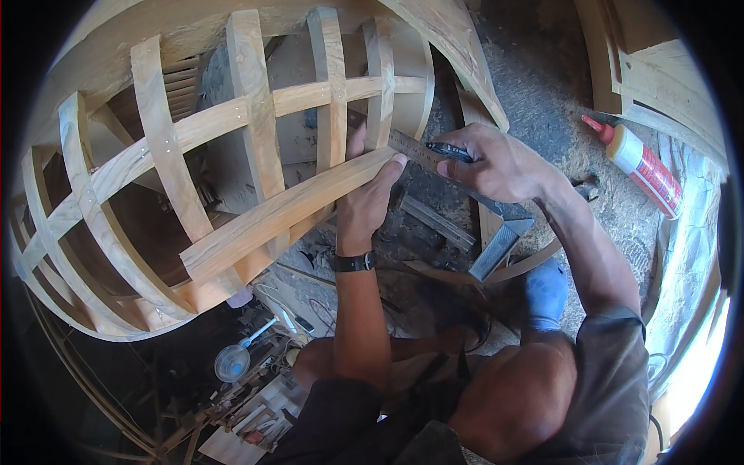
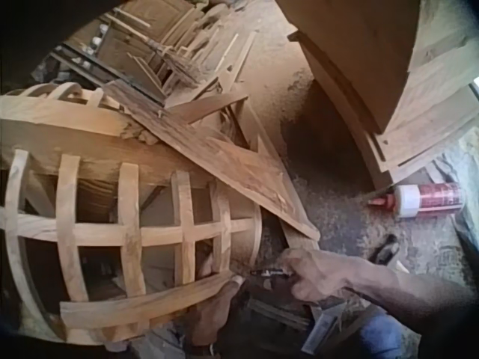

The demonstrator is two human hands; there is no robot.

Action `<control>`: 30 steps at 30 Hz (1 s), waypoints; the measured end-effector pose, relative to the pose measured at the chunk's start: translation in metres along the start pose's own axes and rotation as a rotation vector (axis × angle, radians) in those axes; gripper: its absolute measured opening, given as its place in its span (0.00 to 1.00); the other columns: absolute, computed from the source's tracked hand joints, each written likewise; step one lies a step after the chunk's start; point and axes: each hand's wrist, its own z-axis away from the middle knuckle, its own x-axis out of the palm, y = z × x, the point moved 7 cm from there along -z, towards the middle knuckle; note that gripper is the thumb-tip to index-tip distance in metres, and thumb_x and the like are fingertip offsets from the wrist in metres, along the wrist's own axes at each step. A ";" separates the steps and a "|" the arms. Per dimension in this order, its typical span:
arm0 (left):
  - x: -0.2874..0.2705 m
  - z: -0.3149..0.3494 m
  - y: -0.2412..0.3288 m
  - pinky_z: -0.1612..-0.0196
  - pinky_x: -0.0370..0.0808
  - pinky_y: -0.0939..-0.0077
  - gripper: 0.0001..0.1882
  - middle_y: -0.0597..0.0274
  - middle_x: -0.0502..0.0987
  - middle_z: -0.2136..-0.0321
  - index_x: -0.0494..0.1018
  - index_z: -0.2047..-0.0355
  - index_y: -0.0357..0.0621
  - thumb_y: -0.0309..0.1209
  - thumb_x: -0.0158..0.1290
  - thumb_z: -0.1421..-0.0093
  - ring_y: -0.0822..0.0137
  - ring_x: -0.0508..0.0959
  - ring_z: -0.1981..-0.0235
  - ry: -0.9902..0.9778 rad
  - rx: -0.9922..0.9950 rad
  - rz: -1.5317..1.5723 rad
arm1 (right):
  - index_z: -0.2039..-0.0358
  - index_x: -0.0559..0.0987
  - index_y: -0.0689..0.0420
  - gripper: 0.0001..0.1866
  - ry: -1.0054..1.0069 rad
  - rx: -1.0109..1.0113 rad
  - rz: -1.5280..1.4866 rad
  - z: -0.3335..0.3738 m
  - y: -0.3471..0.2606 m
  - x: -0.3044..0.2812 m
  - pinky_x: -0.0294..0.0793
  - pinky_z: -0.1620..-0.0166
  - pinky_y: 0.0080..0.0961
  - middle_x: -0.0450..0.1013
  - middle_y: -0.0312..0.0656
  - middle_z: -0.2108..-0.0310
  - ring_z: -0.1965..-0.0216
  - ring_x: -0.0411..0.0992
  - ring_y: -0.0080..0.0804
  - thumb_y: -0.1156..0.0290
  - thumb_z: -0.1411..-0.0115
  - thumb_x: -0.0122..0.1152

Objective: The person constructs a wooden lattice structure, marking a wooden strip with a pen, cutting it to length using a miter saw, and then sanding the cut piece with a handheld power sander.

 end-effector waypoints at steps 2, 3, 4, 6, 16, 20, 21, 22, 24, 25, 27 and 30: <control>0.000 0.001 0.000 0.45 0.74 0.70 0.34 0.53 0.77 0.49 0.62 0.34 0.35 0.29 0.60 0.38 0.66 0.78 0.52 -0.005 0.009 0.035 | 0.44 0.78 0.62 0.24 0.114 -0.083 0.010 0.000 0.002 0.004 0.73 0.47 0.39 0.77 0.58 0.50 0.48 0.76 0.49 0.60 0.34 0.62; 0.000 0.001 -0.001 0.45 0.74 0.70 0.34 0.53 0.76 0.47 0.62 0.34 0.34 0.29 0.60 0.38 0.66 0.78 0.52 -0.007 0.014 0.053 | 0.42 0.77 0.62 0.24 0.053 -0.067 -0.004 -0.003 0.006 0.007 0.73 0.44 0.39 0.76 0.59 0.49 0.47 0.75 0.51 0.60 0.34 0.61; 0.002 0.000 -0.004 0.44 0.73 0.69 0.34 0.54 0.75 0.47 0.61 0.33 0.36 0.27 0.59 0.38 0.66 0.76 0.50 -0.015 0.003 0.062 | 0.41 0.76 0.61 0.24 -0.007 -0.047 -0.018 -0.007 0.007 0.009 0.72 0.42 0.39 0.76 0.59 0.48 0.45 0.74 0.53 0.61 0.34 0.60; 0.004 -0.001 -0.011 0.42 0.72 0.69 0.36 0.57 0.74 0.47 0.59 0.30 0.40 0.23 0.58 0.38 0.68 0.74 0.47 -0.032 -0.021 0.082 | 0.39 0.74 0.61 0.25 -0.055 -0.037 -0.057 -0.008 0.006 0.009 0.72 0.39 0.40 0.75 0.60 0.48 0.43 0.73 0.55 0.63 0.34 0.58; 0.001 -0.003 -0.017 0.44 0.73 0.70 0.31 0.55 0.72 0.41 0.65 0.37 0.31 0.29 0.60 0.39 0.68 0.76 0.50 -0.031 -0.034 0.111 | 0.46 0.76 0.62 0.20 0.135 -0.055 -0.204 -0.009 -0.003 0.010 0.74 0.51 0.36 0.77 0.53 0.58 0.56 0.77 0.45 0.66 0.35 0.58; 0.004 -0.003 -0.014 0.46 0.74 0.70 0.32 0.57 0.74 0.47 0.65 0.36 0.32 0.28 0.60 0.40 0.69 0.75 0.53 -0.020 -0.093 0.148 | 0.53 0.78 0.62 0.15 0.279 -0.152 -0.306 -0.015 0.006 0.006 0.72 0.57 0.33 0.74 0.47 0.66 0.65 0.73 0.36 0.63 0.33 0.58; 0.004 -0.003 -0.015 0.47 0.74 0.70 0.33 0.58 0.74 0.48 0.65 0.36 0.33 0.28 0.60 0.40 0.70 0.75 0.53 -0.020 -0.103 0.140 | 0.54 0.78 0.62 0.15 0.279 -0.137 -0.317 -0.015 0.008 0.005 0.72 0.57 0.33 0.74 0.46 0.66 0.65 0.73 0.35 0.62 0.31 0.58; 0.003 -0.003 -0.015 0.47 0.74 0.71 0.34 0.58 0.75 0.49 0.64 0.35 0.33 0.28 0.60 0.40 0.70 0.75 0.54 -0.022 -0.072 0.136 | 0.55 0.79 0.62 0.15 0.275 -0.124 -0.331 -0.016 0.002 0.003 0.71 0.57 0.32 0.73 0.45 0.66 0.65 0.73 0.34 0.61 0.30 0.57; 0.000 -0.004 -0.015 0.48 0.74 0.71 0.35 0.58 0.75 0.51 0.63 0.34 0.34 0.28 0.61 0.41 0.69 0.75 0.55 -0.027 -0.010 0.126 | 0.55 0.79 0.61 0.16 0.314 -0.138 -0.330 -0.017 -0.004 0.001 0.72 0.56 0.32 0.73 0.43 0.66 0.64 0.73 0.32 0.60 0.28 0.55; 0.001 -0.004 -0.014 0.49 0.74 0.71 0.35 0.58 0.75 0.51 0.63 0.34 0.35 0.27 0.61 0.41 0.69 0.75 0.55 -0.027 -0.015 0.126 | 0.54 0.79 0.61 0.16 0.359 -0.160 -0.314 -0.016 -0.004 -0.001 0.72 0.56 0.31 0.74 0.42 0.65 0.63 0.73 0.32 0.60 0.27 0.54; 0.003 -0.003 -0.010 0.49 0.74 0.70 0.36 0.58 0.75 0.51 0.62 0.33 0.35 0.27 0.61 0.42 0.69 0.75 0.55 -0.028 -0.024 0.125 | 0.53 0.80 0.60 0.16 0.409 -0.199 -0.347 -0.013 -0.006 -0.004 0.72 0.55 0.30 0.75 0.40 0.64 0.62 0.72 0.29 0.60 0.26 0.53; 0.001 -0.003 -0.008 0.49 0.74 0.70 0.36 0.58 0.75 0.52 0.63 0.34 0.36 0.26 0.60 0.42 0.69 0.75 0.56 -0.014 -0.018 0.125 | 0.53 0.80 0.59 0.16 0.411 -0.267 -0.460 -0.012 -0.012 -0.005 0.72 0.55 0.28 0.75 0.37 0.64 0.62 0.71 0.26 0.60 0.25 0.53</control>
